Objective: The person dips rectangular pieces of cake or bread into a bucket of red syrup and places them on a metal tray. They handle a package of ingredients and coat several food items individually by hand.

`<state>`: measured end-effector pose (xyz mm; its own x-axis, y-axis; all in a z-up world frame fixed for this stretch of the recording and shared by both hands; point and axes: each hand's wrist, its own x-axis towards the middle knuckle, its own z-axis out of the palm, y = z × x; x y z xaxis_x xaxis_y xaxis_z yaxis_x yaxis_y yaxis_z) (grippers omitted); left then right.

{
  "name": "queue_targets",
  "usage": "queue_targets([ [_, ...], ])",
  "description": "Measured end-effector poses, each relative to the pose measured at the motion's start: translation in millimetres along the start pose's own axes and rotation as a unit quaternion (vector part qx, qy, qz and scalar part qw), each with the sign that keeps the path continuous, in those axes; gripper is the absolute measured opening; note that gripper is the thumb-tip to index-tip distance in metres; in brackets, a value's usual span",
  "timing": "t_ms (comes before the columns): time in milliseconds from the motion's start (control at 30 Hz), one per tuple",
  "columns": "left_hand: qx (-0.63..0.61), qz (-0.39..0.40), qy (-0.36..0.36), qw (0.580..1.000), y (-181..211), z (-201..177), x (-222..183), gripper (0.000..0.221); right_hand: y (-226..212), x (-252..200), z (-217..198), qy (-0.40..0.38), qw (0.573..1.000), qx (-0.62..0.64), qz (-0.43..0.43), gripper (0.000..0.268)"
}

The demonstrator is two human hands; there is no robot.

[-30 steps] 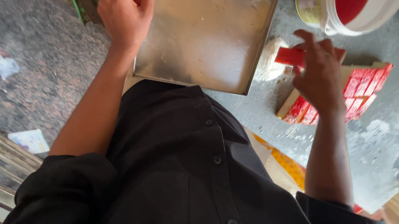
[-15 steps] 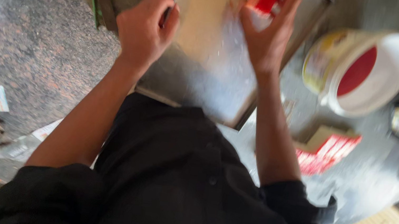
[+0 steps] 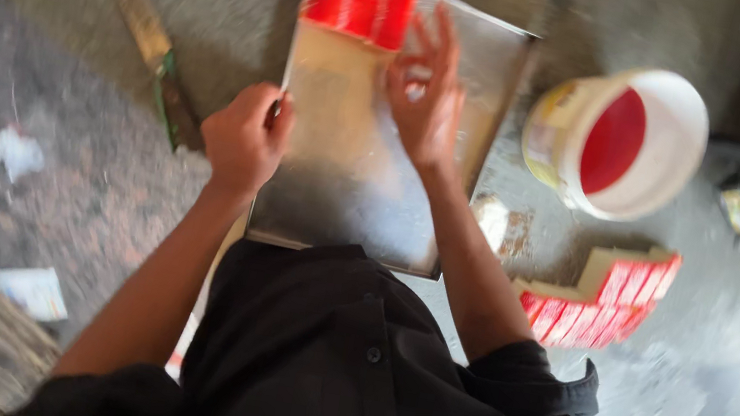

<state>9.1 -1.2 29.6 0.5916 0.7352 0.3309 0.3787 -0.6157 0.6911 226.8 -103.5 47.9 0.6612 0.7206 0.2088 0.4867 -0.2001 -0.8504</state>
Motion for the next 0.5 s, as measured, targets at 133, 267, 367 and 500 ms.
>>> queue_targets([
  [133, 0.003, 0.010, -0.002, 1.000, -4, -1, -2, 0.013, -21, -62, -35, 0.061, 0.998, -0.022, -0.007, 0.044],
  [267, 0.014, 0.035, 0.027, 0.999, 4, 4, -2, 0.007, -1, -126, -111, 0.137, 0.985, -0.098, 0.037, 0.020],
  [367, 0.007, -0.006, 0.000, 1.000, 2, 6, -3, 0.016, 35, -170, -173, 0.219, 0.957, -0.160, 0.101, 0.023],
  [500, 0.044, 0.059, 0.036, 0.997, -4, 10, -4, 0.016, 95, -199, -247, 0.192, 0.890, -0.380, 0.164, 0.007],
])
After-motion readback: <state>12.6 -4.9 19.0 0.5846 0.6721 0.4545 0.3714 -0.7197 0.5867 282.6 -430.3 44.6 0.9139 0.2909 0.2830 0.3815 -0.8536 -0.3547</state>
